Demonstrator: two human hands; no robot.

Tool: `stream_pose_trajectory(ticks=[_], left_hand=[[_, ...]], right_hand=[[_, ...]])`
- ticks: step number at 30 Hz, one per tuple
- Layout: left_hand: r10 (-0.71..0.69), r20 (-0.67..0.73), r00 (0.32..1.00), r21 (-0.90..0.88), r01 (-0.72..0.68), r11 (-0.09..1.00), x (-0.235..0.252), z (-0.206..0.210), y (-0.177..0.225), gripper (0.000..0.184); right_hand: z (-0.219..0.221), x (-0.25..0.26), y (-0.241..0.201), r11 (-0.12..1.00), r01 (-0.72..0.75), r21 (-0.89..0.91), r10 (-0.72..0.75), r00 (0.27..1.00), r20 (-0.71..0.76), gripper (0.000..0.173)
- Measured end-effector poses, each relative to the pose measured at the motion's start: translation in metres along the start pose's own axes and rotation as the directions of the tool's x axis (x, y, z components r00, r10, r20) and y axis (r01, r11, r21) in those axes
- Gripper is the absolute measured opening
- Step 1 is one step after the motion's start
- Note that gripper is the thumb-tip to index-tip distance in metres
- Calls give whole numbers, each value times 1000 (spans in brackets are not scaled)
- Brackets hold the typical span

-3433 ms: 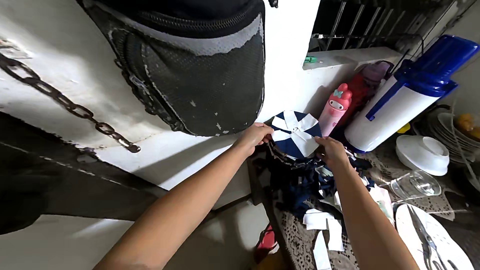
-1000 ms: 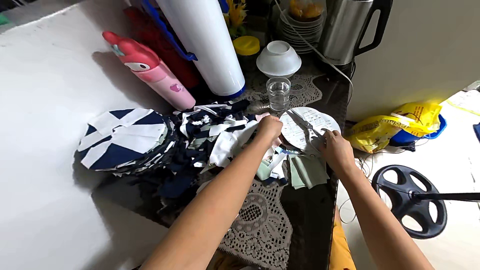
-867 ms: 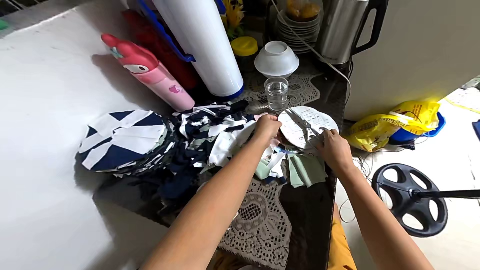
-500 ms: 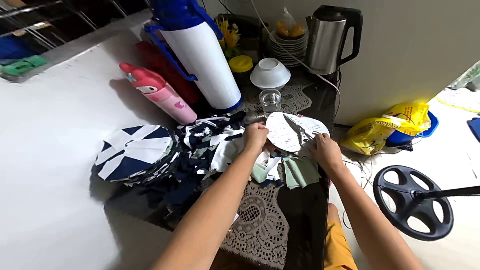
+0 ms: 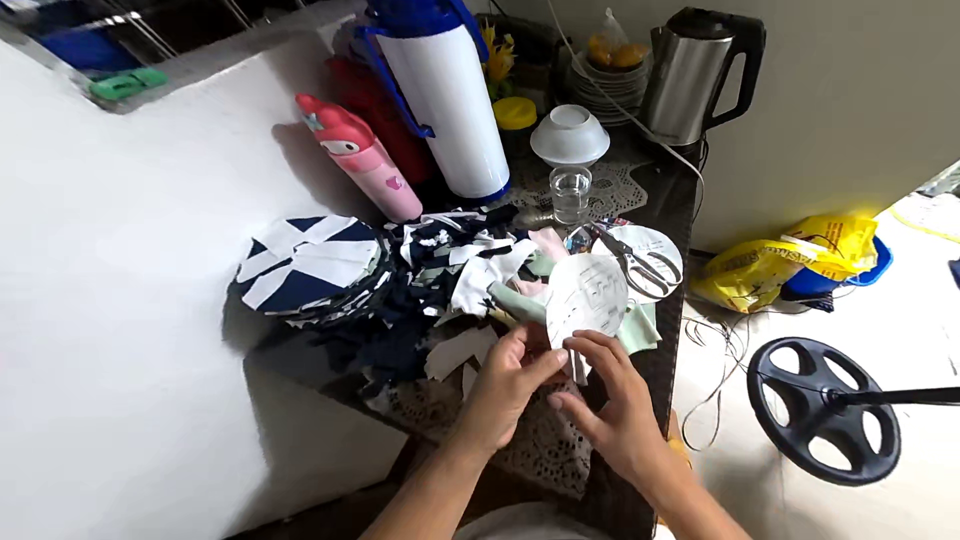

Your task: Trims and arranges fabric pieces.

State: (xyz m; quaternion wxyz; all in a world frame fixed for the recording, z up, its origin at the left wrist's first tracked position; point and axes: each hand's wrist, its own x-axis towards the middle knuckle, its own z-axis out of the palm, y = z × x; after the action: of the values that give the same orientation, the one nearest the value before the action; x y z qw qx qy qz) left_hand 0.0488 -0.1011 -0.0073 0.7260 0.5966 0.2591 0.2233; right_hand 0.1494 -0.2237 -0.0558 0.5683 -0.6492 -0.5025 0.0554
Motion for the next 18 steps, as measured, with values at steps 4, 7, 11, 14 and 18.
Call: stream_pose_trajectory(ticks=[4, 7, 11, 14, 18], left_hand=[[4, 52, 999, -117, 2, 993, -21, -4, -12, 15], [57, 68, 996, -146, -46, 988, -28, -7, -22, 15], [148, 75, 986, -122, -139, 983, -36, -9, -31, 15], [170, 68, 983, -102, -163, 981, -39, -10, -33, 15], [162, 86, 983, -119, -151, 981, -39, -13, -38, 15]], right_hand=[[11, -23, -9, 985, -37, 166, 58, 990, -126, 31], [13, -33, -15, 966, -72, 249, 104, 988, -115, 29], [15, -42, -21, 945, -96, 313, 135, 985, -105, 27], [15, -45, -24, 928, -129, 349, 171, 981, -94, 27], [15, -47, -27, 892, -180, 414, 233, 969, -81, 27]])
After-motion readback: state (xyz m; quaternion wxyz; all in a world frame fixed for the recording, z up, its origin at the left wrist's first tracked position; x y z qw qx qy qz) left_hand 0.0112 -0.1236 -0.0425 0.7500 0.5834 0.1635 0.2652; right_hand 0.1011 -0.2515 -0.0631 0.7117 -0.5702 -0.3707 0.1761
